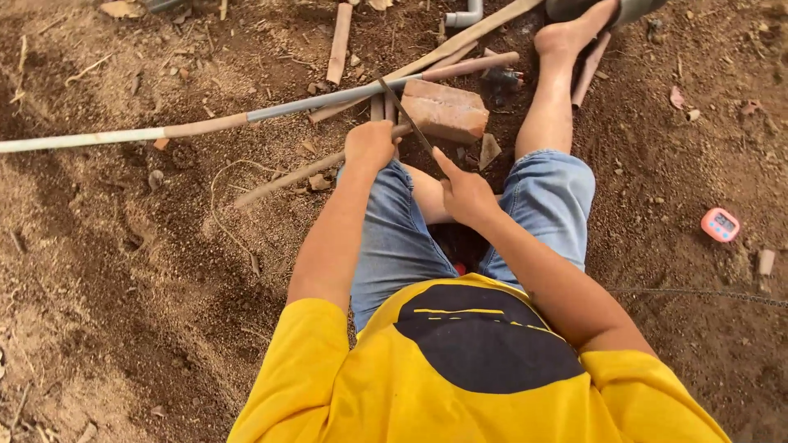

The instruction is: A person uses a handheld hacksaw blade to cut through a PVC pipe while sitting on the ground.

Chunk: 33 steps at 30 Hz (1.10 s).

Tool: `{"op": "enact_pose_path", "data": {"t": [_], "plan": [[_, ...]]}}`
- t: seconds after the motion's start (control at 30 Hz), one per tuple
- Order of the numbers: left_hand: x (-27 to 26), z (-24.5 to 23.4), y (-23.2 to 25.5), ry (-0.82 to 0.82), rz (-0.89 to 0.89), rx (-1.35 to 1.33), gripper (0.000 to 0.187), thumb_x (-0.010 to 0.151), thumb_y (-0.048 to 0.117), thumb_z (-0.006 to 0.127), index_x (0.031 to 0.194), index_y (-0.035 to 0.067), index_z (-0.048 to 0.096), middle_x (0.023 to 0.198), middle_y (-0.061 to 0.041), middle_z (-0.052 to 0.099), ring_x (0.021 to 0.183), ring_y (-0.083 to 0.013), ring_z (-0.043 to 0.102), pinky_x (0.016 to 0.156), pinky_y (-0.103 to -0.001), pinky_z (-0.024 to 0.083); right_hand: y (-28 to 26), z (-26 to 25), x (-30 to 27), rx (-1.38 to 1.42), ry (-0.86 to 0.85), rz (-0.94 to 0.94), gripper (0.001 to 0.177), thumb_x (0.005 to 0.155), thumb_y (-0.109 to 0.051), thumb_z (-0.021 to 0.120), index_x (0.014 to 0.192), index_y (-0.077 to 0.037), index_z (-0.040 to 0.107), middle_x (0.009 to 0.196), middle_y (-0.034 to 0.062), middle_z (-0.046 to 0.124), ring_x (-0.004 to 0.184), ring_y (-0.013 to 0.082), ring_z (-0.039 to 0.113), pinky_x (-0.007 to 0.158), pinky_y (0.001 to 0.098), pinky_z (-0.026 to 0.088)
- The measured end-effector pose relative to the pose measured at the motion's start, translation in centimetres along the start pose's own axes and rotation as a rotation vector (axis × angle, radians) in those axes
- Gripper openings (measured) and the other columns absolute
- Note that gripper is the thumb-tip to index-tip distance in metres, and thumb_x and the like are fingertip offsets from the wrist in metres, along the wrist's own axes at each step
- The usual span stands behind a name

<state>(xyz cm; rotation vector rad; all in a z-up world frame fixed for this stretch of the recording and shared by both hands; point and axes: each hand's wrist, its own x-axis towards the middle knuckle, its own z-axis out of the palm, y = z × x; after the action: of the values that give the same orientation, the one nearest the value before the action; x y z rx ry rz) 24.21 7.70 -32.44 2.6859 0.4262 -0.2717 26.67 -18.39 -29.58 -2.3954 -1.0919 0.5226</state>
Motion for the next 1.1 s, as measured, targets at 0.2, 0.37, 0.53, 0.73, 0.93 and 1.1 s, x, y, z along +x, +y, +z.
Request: {"op": "enact_pose_path", "data": {"t": [0.2,0.37,0.53,0.73,0.93,1.1], "plan": [[0.6,0.0,-1.4,-0.009,-0.142,-0.039,0.023,0.101,0.024,0.066,0.100,0.004,0.077,0.090,-0.017,0.077,0.094,-0.0375,0.078,0.086,-0.052,0.063,-4.3,-3.0,-0.4,0.516,-0.138,0.423,0.060,0.108,-0.018,0.049,0.166,-0.035,0.043,0.166,0.0076,0.051,0.154,0.0344,0.044,0.128,0.0489,0.036],[0.3,-1.1,-0.5,-0.093,-0.133,0.086,0.041,0.108,0.041,0.064,0.115,0.003,0.076,0.103,-0.019,0.077,0.102,-0.0386,0.076,0.091,-0.055,0.061,-1.7,-0.8,-2.2,0.821,-0.089,0.493,0.051,0.115,-0.026,0.042,0.166,-0.031,0.045,0.163,0.0079,0.055,0.147,0.0338,0.054,0.120,0.0476,0.045],[1.7,1.3,-1.7,-0.086,-0.158,0.115,0.043,0.107,0.046,0.065,0.115,0.005,0.076,0.102,-0.021,0.077,0.103,-0.0417,0.076,0.087,-0.058,0.061,1.0,3.8,2.3,1.025,0.107,0.516,0.040,0.111,-0.030,0.054,0.148,-0.021,0.066,0.055,0.0008,0.056,0.044,0.0058,0.037,0.042,0.0204,0.029],[2.1,0.4,-2.7,-0.101,-0.228,0.035,0.043,0.106,0.040,0.063,0.124,0.003,0.076,0.109,-0.021,0.077,0.108,-0.0398,0.075,0.092,-0.056,0.060,-1.1,1.4,1.0,1.093,0.035,0.549,0.043,0.109,-0.023,0.057,0.151,-0.014,0.063,0.054,-0.0009,0.050,0.042,0.0047,0.031,0.043,0.0207,0.024],[-0.2,-1.5,0.6,-0.029,-0.161,0.071,0.042,0.106,0.039,0.066,0.116,0.000,0.078,0.108,-0.023,0.077,0.111,-0.0406,0.075,0.095,-0.054,0.060,-0.5,0.1,-0.5,1.143,0.006,0.620,0.048,0.106,-0.024,0.060,0.153,-0.018,0.062,0.058,-0.0017,0.050,0.045,0.0035,0.035,0.044,0.0182,0.027],[-1.1,-2.7,1.2,0.028,-0.255,-0.008,0.030,0.102,0.027,0.063,0.114,0.003,0.077,0.108,-0.023,0.078,0.113,-0.0402,0.075,0.096,-0.055,0.060,-2.8,-1.3,2.1,1.184,-0.024,0.605,0.048,0.108,-0.026,0.060,0.155,-0.017,0.059,0.062,-0.0008,0.051,0.043,0.0052,0.036,0.041,0.0205,0.029]]}}
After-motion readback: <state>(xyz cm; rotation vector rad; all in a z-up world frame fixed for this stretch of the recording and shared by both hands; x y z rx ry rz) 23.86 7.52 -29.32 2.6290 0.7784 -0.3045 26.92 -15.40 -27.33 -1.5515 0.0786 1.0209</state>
